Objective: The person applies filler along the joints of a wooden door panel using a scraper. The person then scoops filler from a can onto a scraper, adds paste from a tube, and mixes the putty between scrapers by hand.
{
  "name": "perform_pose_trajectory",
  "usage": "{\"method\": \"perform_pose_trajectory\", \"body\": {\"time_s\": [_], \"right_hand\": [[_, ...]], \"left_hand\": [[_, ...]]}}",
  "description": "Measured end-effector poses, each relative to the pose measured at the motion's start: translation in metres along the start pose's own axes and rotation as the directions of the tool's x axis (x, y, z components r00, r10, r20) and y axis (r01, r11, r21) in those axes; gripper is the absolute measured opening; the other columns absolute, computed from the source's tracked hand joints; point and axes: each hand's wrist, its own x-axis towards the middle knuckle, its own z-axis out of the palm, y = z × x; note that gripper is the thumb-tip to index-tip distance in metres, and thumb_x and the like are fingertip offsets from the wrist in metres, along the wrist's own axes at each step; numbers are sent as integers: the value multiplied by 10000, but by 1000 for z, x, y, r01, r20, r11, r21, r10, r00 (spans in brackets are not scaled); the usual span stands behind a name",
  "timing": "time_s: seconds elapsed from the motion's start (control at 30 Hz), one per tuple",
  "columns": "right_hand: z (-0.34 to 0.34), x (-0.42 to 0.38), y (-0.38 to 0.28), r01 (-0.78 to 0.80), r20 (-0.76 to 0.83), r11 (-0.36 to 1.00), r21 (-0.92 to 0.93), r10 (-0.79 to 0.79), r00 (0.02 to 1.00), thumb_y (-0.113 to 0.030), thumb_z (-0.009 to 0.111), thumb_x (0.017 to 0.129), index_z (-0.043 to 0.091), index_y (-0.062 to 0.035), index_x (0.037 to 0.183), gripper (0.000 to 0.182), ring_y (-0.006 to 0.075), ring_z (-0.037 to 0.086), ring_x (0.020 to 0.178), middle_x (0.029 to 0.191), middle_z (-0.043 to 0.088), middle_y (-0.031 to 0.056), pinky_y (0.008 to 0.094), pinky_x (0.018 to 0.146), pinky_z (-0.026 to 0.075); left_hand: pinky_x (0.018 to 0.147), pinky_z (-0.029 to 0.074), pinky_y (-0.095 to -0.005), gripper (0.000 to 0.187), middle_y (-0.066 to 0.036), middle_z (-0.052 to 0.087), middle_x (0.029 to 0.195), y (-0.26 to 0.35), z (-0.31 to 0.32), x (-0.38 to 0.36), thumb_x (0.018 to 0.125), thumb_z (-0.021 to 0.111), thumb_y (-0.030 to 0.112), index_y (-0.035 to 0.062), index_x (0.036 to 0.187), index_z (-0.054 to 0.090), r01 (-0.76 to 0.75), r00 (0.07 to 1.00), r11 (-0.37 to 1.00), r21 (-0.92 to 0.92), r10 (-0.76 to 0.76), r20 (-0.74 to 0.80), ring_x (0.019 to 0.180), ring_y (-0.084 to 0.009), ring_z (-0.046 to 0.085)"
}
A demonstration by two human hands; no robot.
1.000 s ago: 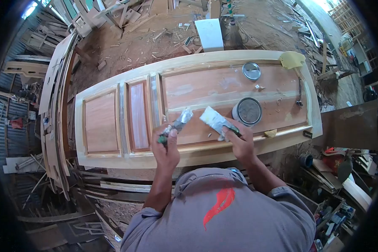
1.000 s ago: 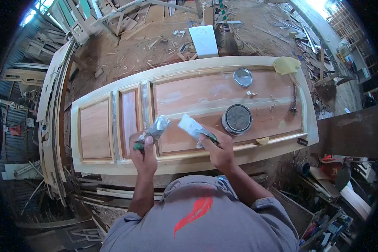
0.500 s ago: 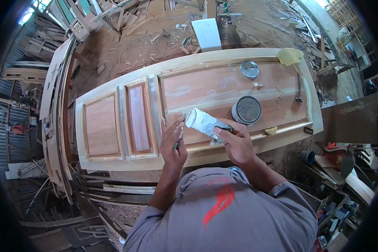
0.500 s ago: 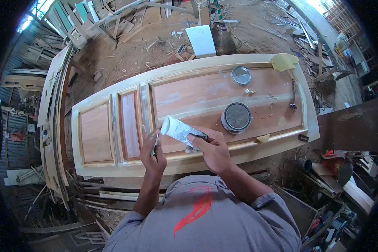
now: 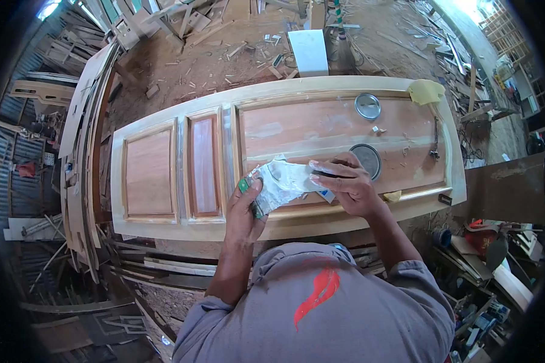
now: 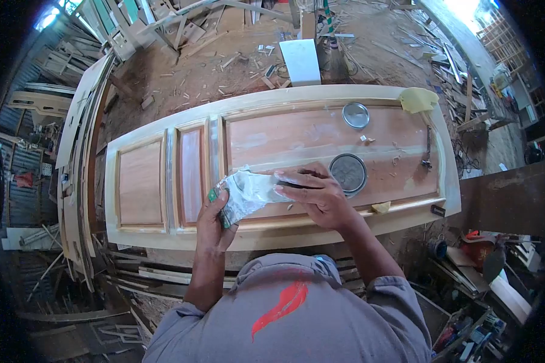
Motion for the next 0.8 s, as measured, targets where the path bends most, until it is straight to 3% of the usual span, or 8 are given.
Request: {"method": "perform_pose_trajectory", "body": {"time_s": [0.13, 0.2, 0.33, 0.47, 0.53, 0.57, 0.77, 0.8], "right_hand": [[3, -13, 7, -31, -60, 999, -30, 29, 998, -27, 652, 896, 739, -103, 1239, 362, 265, 678, 968, 1230, 725, 126, 355, 907, 493], [25, -31, -4, -319, -146, 915, 246, 361, 921, -42, 633, 935, 723, -57, 1239, 317, 209, 680, 921, 1121, 737, 115, 308, 832, 502], [46, -31, -34, -512, 104, 265, 817, 805, 583, -81, 631, 978, 657, 70, 1230, 295, 139, 676, 884, 1067, 737, 120, 273, 773, 533], [62, -20, -35, -322, 227, -63, 945, 835, 502, -89, 644, 959, 646, 63, 1218, 301, 148, 685, 874, 1062, 715, 108, 303, 754, 563], [60, -15, -32, -297, 221, -63, 953, 815, 536, -81, 639, 960, 630, 70, 1244, 322, 156, 688, 880, 1070, 712, 106, 312, 747, 576], [58, -13, -33, -294, 215, -53, 954, 804, 554, -79, 638, 962, 628, 72, 1251, 326, 156, 688, 882, 1070, 713, 107, 312, 750, 576], [49, -5, -41, -340, 174, 71, 938, 750, 638, -71, 626, 983, 630, 70, 1289, 336, 160, 692, 907, 1077, 723, 105, 306, 775, 563], [48, -4, -41, -354, 161, 113, 928, 737, 656, -73, 622, 990, 634, 68, 1290, 331, 162, 692, 912, 1078, 725, 101, 303, 781, 560]], "left_hand": [[974, 557, -361, 370, -135, 663, 1252, 6, -7, 3, 1023, 587, 125, -6, 1367, 543, -143, 989, 988, 63, 146, -39, 1124, -227, 676], [969, 529, -348, 334, -130, 668, 1221, 3, -6, 4, 1033, 586, 116, -16, 1339, 559, -326, 941, 902, 282, 339, 0, 1092, -191, 651], [945, 499, -315, 274, -135, 686, 1201, -10, -11, -2, 1044, 577, 119, -36, 1267, 616, -521, 814, 520, 677, 541, 211, 1034, -145, 613], [1111, 400, -468, 250, -198, 706, 1234, -26, -6, 3, 980, 595, 21, -1, 1219, 667, -674, 662, 131, 727, 543, 516, 1171, -264, 668], [1196, 282, -582, 299, -194, 699, 1256, -26, -4, 11, 936, 603, -29, 34, 1220, 674, -762, 541, -85, 642, 462, 703, 1242, -333, 651], [1214, 139, -669, 373, -174, 697, 1269, -28, -2, 11, 883, 600, -83, 76, 1209, 683, -755, 557, -64, 652, 463, 690, 1238, -376, 644], [1205, 250, -605, 350, -197, 690, 1274, -30, -20, 21, 933, 581, -65, 44, 1258, 652, -703, 519, -201, 682, 511, 685, 1238, -344, 649], [1186, 298, -564, 339, -196, 689, 1270, -33, -24, 19, 953, 575, -46, 25, 1280, 632, -655, 615, -63, 753, 536, 579, 1225, -326, 653]]}}
